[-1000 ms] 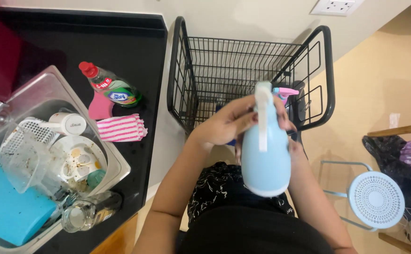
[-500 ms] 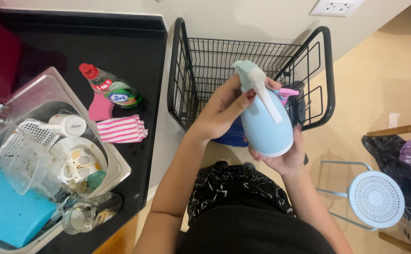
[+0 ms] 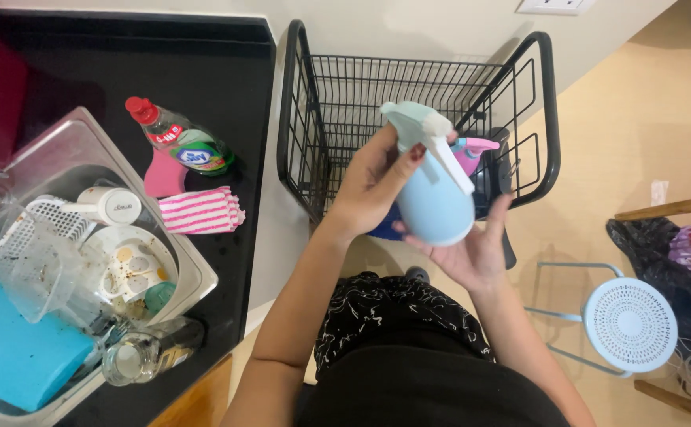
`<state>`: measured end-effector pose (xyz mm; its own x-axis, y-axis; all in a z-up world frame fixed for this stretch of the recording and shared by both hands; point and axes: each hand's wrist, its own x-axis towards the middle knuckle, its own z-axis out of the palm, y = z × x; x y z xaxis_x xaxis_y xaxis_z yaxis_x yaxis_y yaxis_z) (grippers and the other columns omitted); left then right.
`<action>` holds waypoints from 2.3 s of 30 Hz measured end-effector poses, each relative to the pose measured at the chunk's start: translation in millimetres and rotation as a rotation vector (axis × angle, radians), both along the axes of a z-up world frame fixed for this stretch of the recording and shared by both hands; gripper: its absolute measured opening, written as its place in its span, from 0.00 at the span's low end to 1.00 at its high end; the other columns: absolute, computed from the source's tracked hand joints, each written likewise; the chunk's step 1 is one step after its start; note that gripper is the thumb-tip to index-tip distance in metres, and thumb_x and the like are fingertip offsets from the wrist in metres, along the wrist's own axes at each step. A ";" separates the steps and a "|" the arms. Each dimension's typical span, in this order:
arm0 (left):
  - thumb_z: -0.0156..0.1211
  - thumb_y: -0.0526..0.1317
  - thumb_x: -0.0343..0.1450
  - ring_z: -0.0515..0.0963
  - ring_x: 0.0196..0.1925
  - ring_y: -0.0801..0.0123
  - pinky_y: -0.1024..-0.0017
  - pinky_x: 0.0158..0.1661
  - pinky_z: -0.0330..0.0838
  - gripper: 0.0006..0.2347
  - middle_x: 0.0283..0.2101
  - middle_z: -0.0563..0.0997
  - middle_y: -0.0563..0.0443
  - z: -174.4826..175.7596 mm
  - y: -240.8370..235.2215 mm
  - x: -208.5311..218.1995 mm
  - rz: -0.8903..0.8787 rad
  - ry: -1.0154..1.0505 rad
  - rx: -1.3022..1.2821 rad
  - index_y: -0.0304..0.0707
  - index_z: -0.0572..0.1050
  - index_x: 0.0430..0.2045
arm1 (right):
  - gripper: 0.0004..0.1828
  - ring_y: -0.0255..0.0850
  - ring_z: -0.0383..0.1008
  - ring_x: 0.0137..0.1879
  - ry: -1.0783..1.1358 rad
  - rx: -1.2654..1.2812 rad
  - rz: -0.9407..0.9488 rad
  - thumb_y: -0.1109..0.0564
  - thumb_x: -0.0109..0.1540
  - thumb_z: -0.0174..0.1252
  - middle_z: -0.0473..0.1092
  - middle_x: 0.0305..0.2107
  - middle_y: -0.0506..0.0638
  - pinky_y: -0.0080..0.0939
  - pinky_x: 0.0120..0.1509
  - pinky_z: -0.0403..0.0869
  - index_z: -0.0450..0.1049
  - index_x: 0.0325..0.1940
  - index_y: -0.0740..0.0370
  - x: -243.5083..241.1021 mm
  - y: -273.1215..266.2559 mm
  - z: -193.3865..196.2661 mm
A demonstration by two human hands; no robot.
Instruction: Cleaning a metal wire cart using spray bottles and a cloth.
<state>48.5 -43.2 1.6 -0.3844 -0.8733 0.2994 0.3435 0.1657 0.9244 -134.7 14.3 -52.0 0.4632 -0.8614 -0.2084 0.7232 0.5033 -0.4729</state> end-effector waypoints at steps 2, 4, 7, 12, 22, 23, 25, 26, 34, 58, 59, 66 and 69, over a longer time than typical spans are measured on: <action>0.54 0.46 0.83 0.78 0.63 0.66 0.65 0.67 0.70 0.19 0.58 0.79 0.47 8.2 2.5 -1.3 0.010 0.072 -0.047 0.32 0.68 0.63 | 0.59 0.61 0.75 0.56 -0.030 -0.050 -0.066 0.18 0.51 0.39 0.68 0.58 0.63 0.51 0.57 0.77 0.54 0.73 0.61 -7.4 -0.4 -14.9; 0.55 0.48 0.81 0.77 0.63 0.69 0.68 0.67 0.70 0.20 0.60 0.79 0.50 12.5 5.6 -3.7 -0.047 0.160 0.019 0.32 0.67 0.63 | 0.51 0.55 0.73 0.56 0.038 -0.221 -0.048 0.25 0.62 0.51 0.65 0.62 0.59 0.44 0.57 0.73 0.53 0.80 0.56 -20.7 1.9 -47.1; 0.59 0.45 0.78 0.76 0.58 0.70 0.69 0.60 0.71 0.20 0.55 0.79 0.49 -8.8 2.4 -7.3 -0.027 0.063 0.117 0.31 0.68 0.61 | 0.47 0.51 0.73 0.44 -0.217 -0.207 -0.029 0.25 0.69 0.45 0.67 0.58 0.70 0.43 0.46 0.74 0.56 0.80 0.60 -18.9 3.8 -37.1; 0.60 0.43 0.79 0.77 0.54 0.71 0.68 0.58 0.73 0.17 0.52 0.80 0.48 -20.8 3.8 -9.6 -0.046 -0.055 0.069 0.28 0.72 0.57 | 0.49 0.44 0.66 0.26 -0.232 -0.139 0.093 0.19 0.68 0.37 0.68 0.44 0.76 0.35 0.27 0.68 0.59 0.74 0.62 -16.5 9.7 -34.9; 0.55 0.41 0.81 0.79 0.58 0.70 0.68 0.62 0.73 0.14 0.55 0.82 0.49 -1.6 3.6 -9.4 -0.198 0.012 -0.026 0.30 0.72 0.57 | 0.62 0.37 0.60 0.17 -0.331 0.078 0.253 0.12 0.61 0.36 0.68 0.37 0.72 0.31 0.16 0.59 0.60 0.66 0.76 -18.6 14.6 -58.6; 0.55 0.41 0.81 0.79 0.58 0.70 0.68 0.62 0.73 0.14 0.55 0.82 0.49 -6.3 3.2 -8.7 -0.199 0.013 -0.024 0.30 0.72 0.57 | 0.62 0.37 0.60 0.17 -0.331 0.080 0.253 0.12 0.61 0.36 0.68 0.37 0.72 0.31 0.16 0.59 0.60 0.66 0.76 -19.3 15.3 -60.2; 0.55 0.39 0.81 0.78 0.58 0.70 0.68 0.63 0.71 0.14 0.55 0.81 0.49 -15.0 0.5 -7.8 -0.228 0.005 -0.016 0.30 0.71 0.58 | 0.62 0.35 0.59 0.15 -0.437 0.144 0.378 0.12 0.62 0.35 0.69 0.36 0.71 0.30 0.15 0.59 0.60 0.65 0.77 -21.0 14.9 -63.1; 0.55 0.39 0.81 0.78 0.58 0.70 0.68 0.63 0.71 0.14 0.55 0.81 0.49 -16.1 -0.9 -6.8 -0.227 0.006 -0.015 0.30 0.71 0.58 | 0.62 0.35 0.59 0.15 -0.437 0.146 0.378 0.12 0.62 0.35 0.69 0.36 0.71 0.30 0.15 0.59 0.60 0.65 0.77 -20.0 15.3 -62.6; 0.57 0.41 0.80 0.76 0.52 0.77 0.73 0.56 0.72 0.13 0.50 0.79 0.54 -60.1 -9.8 -12.9 -0.159 -0.061 0.036 0.31 0.73 0.56 | 0.62 0.49 0.80 0.37 0.146 0.057 0.318 0.13 0.59 0.30 0.69 0.49 0.74 0.41 0.33 0.79 0.58 0.72 0.70 -17.1 2.5 -65.1; 0.62 0.44 0.75 0.78 0.61 0.70 0.68 0.62 0.72 0.21 0.62 0.78 0.49 -182.6 -49.4 -65.8 -0.236 -0.210 0.163 0.34 0.72 0.62 | 0.38 0.39 0.78 0.51 1.291 -0.494 -0.404 0.52 0.53 0.75 0.75 0.46 0.55 0.41 0.55 0.78 0.65 0.60 0.68 -62.3 3.2 -108.5; 0.62 0.44 0.75 0.78 0.61 0.70 0.68 0.62 0.72 0.21 0.62 0.78 0.49 -194.0 -57.3 -64.4 -0.242 -0.211 0.161 0.34 0.72 0.62 | 0.38 0.39 0.78 0.51 1.293 -0.491 -0.410 0.52 0.53 0.75 0.75 0.46 0.55 0.41 0.55 0.78 0.65 0.60 0.68 -64.9 6.2 -103.1; 0.66 0.48 0.71 0.78 0.61 0.58 0.65 0.59 0.72 0.27 0.58 0.78 0.39 -301.1 -88.0 -105.5 0.020 -0.522 0.082 0.28 0.69 0.59 | 0.37 0.41 0.80 0.50 1.333 -0.448 -0.402 0.52 0.51 0.75 0.76 0.45 0.56 0.42 0.55 0.79 0.67 0.58 0.68 -86.7 26.8 -89.2; 0.70 0.47 0.68 0.75 0.60 0.48 0.61 0.58 0.70 0.30 0.58 0.75 0.32 -321.6 -92.8 -138.3 0.298 -0.629 -0.134 0.25 0.66 0.59 | 0.39 0.42 0.80 0.51 1.381 -0.514 -0.389 0.52 0.51 0.76 0.76 0.46 0.56 0.43 0.55 0.78 0.67 0.61 0.67 -93.8 33.0 -79.1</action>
